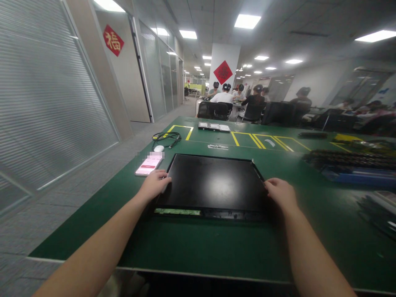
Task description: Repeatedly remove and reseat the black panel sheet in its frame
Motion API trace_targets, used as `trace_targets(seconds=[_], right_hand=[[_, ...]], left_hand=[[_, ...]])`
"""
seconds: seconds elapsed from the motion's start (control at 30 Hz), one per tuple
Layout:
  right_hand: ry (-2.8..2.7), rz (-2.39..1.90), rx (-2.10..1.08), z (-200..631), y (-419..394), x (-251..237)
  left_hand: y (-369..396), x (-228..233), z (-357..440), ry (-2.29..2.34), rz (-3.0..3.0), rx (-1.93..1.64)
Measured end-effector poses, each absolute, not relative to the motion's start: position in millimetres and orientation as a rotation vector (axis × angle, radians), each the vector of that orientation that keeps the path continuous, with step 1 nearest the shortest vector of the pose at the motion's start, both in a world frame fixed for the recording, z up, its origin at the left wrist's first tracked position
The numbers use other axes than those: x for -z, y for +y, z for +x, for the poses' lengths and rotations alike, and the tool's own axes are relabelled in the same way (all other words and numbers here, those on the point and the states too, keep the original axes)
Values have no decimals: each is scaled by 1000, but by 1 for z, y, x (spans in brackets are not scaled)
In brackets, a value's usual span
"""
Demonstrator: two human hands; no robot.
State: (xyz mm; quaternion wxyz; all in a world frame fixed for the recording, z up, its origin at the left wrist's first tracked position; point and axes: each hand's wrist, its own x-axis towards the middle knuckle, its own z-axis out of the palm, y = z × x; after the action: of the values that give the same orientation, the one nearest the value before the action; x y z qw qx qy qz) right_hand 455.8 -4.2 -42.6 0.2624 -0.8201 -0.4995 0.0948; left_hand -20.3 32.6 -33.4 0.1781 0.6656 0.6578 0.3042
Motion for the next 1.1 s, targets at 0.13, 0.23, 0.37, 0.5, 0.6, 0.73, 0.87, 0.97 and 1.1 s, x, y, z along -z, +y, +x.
trace_targets(seconds=[0.13,0.23,0.37,0.5,0.6,0.73,0.87,0.97,1.1], right_hand=[[-1347,-2213,-276,455,-5,41],[-1356,-2211,-261,454,-5,41],[-1356,-2204,-257,454,-6,41],[-1359,-2200,-251,455,-6,41],[-1349,-2201,-260,455,-7,41],[-1327,-2206,-291,453,-8,39],[-1324,-2205,-282,451,-9,36],[-1316,-2207,-295,452,-9,36],[-1315,-2204,-288,453,-7,38]], left_hand=[[31,33,-19,1862,1869,-851],[30,31,-17,1839,1870,-852],[30,33,-17,1809,1887,-844],[31,36,-19,1821,1884,-841],[32,35,-18,1827,1895,-840],[31,34,-17,1816,1927,-821],[31,34,-17,1839,1897,-870],[30,34,-17,1839,1899,-871],[28,32,-15,1840,1893,-837]])
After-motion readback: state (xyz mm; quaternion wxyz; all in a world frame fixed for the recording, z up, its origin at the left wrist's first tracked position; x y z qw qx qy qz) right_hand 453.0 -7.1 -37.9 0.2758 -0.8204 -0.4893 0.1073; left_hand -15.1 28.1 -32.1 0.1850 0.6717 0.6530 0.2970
